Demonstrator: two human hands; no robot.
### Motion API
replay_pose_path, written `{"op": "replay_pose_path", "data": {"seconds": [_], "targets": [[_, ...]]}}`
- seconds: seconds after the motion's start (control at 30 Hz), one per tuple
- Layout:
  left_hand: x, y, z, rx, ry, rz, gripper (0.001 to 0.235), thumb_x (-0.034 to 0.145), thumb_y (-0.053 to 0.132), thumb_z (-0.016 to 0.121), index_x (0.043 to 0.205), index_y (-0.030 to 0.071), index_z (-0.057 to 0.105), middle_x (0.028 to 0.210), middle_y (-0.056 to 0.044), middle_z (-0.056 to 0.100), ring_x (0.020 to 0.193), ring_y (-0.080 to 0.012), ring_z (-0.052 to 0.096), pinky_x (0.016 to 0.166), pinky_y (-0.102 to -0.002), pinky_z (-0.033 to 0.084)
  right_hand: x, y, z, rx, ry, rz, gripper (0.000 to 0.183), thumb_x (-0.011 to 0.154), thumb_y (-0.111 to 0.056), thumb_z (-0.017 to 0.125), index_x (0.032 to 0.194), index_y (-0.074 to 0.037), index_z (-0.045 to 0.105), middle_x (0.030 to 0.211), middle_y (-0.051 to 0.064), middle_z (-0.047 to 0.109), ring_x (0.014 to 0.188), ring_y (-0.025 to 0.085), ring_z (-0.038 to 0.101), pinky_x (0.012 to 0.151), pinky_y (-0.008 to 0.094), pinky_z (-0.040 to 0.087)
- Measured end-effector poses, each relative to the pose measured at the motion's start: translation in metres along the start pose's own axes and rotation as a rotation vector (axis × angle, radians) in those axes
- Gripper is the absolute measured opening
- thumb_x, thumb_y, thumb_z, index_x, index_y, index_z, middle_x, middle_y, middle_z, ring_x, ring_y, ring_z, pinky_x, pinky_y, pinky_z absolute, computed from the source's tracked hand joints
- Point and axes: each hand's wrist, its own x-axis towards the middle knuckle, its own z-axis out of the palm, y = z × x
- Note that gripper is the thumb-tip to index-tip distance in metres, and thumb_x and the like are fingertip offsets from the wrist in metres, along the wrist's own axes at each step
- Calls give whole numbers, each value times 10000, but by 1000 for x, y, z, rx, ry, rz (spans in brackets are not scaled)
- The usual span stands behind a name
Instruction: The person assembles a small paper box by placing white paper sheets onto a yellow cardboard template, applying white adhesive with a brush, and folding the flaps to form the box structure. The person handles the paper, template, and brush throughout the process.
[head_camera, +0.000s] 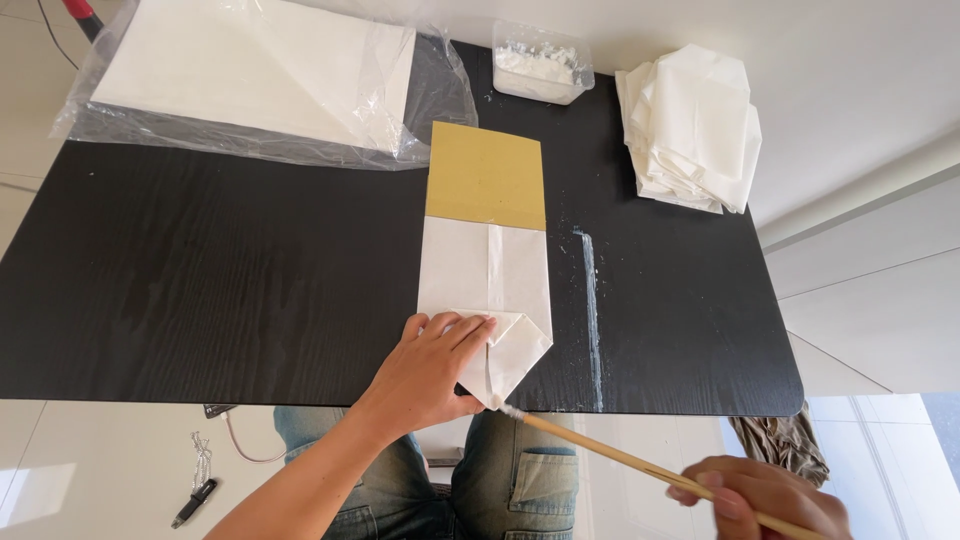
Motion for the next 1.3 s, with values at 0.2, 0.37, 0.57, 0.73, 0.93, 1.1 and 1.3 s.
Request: {"op": "replay_pose_path", "data": {"seconds": [0.2, 0.37, 0.57, 0.73, 0.93, 1.1, 1.3], "targets": [[0, 1, 1, 34, 28, 12, 1001, 724, 532, 877, 1506, 77, 449, 1489, -45, 545, 1282, -262, 494, 971, -479, 382, -3, 0, -15, 18, 27, 77, 233, 1015, -186, 479, 912, -63, 649, 784, 39, 780, 288, 8, 524, 341, 137, 471], [0, 1, -1, 12, 23, 10, 971, 741, 514, 868, 1500, 76, 451, 1490, -51, 544, 1288, -268, 488, 983, -486, 380, 11, 31, 20, 80, 56, -46, 292, 958, -221, 534, 773, -85, 715, 694, 33, 750, 417, 118, 621, 399, 216, 495], [0, 0, 0, 15, 24, 8, 1004, 735, 547, 873, 1512, 80, 443, 1492, -46, 540, 1270, -274, 488, 985, -483, 375, 6, 31, -3, 68, -64, -155, 201, 962, -182, 510, 876, -98, 671, 670, 25, 764, 583, 156, 798, 493, 202, 664], [-1, -1, -2, -18, 17, -8, 1023, 743, 534, 880, 1525, 68, 414, 1497, -61, 534, 1279, -278, 490, 980, -489, 371, 15, 45, -32, -113, -271, 110, 396, 949, -154, 534, 720, -107, 854, 739, -22, 866, 651, 64, 852, 483, 140, 632], [-2, 0, -10, -214, -21, -126, 1296, 697, 445, 973, 1611, 25, 156, 1659, -133, 337, 1395, -249, 452, 1029, -436, 318, 45, 44, 23, 316, 26, -369, 197, 943, -149, 526, 843, 5, 595, 662, 169, 690, 524, 265, 749, 485, 277, 644], [-1, 0, -9, -217, -66, -133, 1351, 717, 505, 957, 1625, 30, 76, 1627, -140, 377, 1387, -254, 439, 1020, -440, 310, 50, 56, 34, 275, -85, -501, 127, 904, -180, 611, 852, -76, 661, 712, 70, 747, 560, 203, 786, 526, 228, 677], [-1, -1, -7, -203, -76, -138, 1344, 711, 428, 968, 1629, 34, 69, 1604, -124, 398, 1339, -248, 462, 1045, -458, 295, 38, 53, 1, 105, -224, -367, 161, 926, -272, 586, 998, -171, 689, 791, 29, 786, 654, 139, 831, 610, 194, 682]]}}
